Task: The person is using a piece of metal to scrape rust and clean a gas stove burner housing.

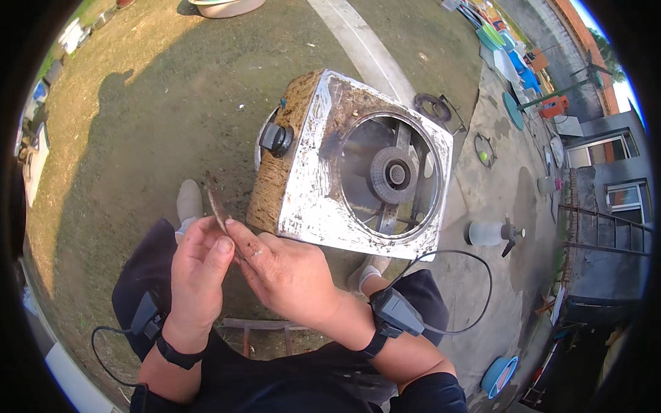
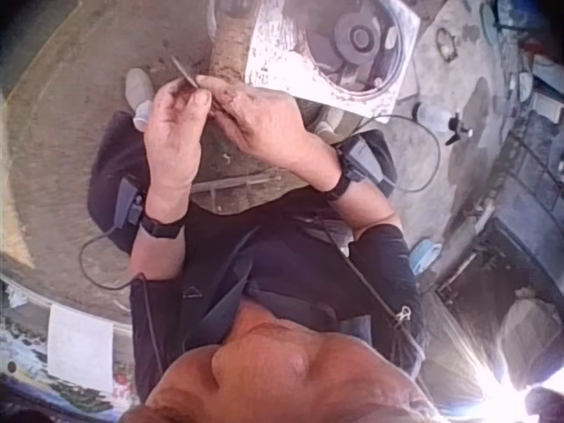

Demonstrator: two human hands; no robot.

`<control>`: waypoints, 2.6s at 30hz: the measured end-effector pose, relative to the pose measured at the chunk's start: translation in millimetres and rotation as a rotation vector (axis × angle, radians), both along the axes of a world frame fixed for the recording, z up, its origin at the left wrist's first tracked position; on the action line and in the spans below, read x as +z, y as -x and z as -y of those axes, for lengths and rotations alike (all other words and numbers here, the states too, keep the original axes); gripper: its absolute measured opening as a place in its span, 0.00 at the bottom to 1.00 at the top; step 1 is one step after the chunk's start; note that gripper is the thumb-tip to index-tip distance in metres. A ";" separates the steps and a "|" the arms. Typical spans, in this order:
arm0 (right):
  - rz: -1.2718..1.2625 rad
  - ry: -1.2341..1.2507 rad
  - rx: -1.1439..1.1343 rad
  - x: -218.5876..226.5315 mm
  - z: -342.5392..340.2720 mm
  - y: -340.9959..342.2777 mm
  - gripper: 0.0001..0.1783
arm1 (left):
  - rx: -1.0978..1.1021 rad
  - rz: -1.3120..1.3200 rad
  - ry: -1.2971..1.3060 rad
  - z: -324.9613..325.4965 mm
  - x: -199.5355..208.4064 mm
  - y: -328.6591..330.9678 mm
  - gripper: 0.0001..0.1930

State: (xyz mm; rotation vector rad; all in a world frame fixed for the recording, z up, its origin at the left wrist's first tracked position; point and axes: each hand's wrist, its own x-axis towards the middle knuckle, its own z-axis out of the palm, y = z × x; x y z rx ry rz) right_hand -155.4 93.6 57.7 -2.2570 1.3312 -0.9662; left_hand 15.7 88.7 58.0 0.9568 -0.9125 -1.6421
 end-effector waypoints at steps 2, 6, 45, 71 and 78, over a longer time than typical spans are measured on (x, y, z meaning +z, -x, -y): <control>-0.056 -0.060 0.023 -2.5 0.1 -2.1 0.38 | 0.009 0.066 0.005 0.7 -4.3 -0.8 0.18; -0.075 -0.127 0.075 -4.1 3.7 -4.6 0.37 | 0.086 0.167 -0.044 3.6 -4.0 -4.4 0.12; -0.051 -0.331 -0.434 -28.0 53.6 86.2 0.53 | -0.232 0.991 0.769 169.9 -11.1 -18.0 0.11; -0.034 -0.392 -0.429 -25.9 53.3 87.4 0.53 | -0.291 1.075 0.662 168.4 -2.4 -17.9 0.13; -0.032 -0.346 -0.431 -30.2 52.9 88.5 0.53 | -0.226 1.041 0.822 168.4 -8.1 -16.2 0.10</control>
